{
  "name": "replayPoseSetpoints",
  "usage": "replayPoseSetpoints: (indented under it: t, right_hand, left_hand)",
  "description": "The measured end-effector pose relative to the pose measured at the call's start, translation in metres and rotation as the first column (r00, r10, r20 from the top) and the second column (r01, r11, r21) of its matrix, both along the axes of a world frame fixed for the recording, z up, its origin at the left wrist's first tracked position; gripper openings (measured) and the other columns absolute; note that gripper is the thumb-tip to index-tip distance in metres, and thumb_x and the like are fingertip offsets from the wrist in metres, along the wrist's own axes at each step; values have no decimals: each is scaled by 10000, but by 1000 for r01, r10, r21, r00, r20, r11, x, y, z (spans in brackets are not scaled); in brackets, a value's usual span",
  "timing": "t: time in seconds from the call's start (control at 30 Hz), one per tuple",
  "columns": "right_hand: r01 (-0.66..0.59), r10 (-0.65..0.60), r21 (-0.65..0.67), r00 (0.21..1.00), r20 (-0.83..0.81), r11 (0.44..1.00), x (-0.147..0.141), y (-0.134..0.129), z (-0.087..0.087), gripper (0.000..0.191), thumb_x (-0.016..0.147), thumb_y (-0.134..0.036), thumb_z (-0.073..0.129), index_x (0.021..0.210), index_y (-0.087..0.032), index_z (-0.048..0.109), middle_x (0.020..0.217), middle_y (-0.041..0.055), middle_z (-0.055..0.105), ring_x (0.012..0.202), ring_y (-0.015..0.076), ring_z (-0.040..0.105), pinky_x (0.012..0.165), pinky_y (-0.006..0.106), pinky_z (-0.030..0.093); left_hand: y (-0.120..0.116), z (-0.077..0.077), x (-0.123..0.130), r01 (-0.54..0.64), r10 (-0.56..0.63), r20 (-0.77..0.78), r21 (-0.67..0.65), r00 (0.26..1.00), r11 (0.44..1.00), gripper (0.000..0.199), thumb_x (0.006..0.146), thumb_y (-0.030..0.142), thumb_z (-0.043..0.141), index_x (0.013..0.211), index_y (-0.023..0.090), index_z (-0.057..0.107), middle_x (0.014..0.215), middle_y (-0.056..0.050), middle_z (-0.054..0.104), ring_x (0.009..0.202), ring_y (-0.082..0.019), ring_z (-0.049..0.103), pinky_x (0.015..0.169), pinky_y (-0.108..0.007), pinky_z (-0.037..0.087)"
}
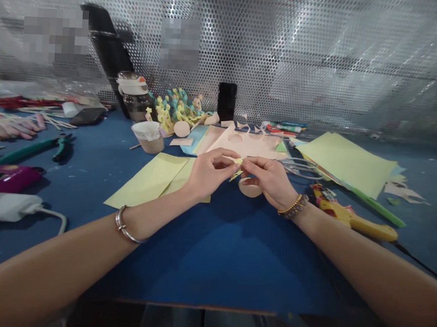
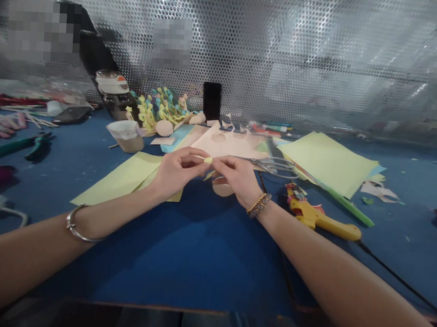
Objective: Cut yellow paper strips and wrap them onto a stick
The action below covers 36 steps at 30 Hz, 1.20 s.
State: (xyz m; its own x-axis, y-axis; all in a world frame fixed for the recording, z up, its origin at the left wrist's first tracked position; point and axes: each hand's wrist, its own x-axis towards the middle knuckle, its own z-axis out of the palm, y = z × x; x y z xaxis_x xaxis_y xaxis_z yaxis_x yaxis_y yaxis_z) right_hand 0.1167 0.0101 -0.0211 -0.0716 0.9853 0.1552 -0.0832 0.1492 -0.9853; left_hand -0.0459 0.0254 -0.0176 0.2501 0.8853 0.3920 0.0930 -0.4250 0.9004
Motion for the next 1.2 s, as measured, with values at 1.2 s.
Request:
replayPoseSetpoints:
  t: [1.2]
  right_hand:
    - [74,-77,35,994,78,997,-1,-1,-1,250,717,-383,702,793,-145,692,651,5,618,576,101,567,499,225,529]
  left_hand:
    - [-2,2,0,-52,54,-33,53,998,997,203,724,241,706,917,179,709,851,-40,728,772,-149,672,740,-273,553]
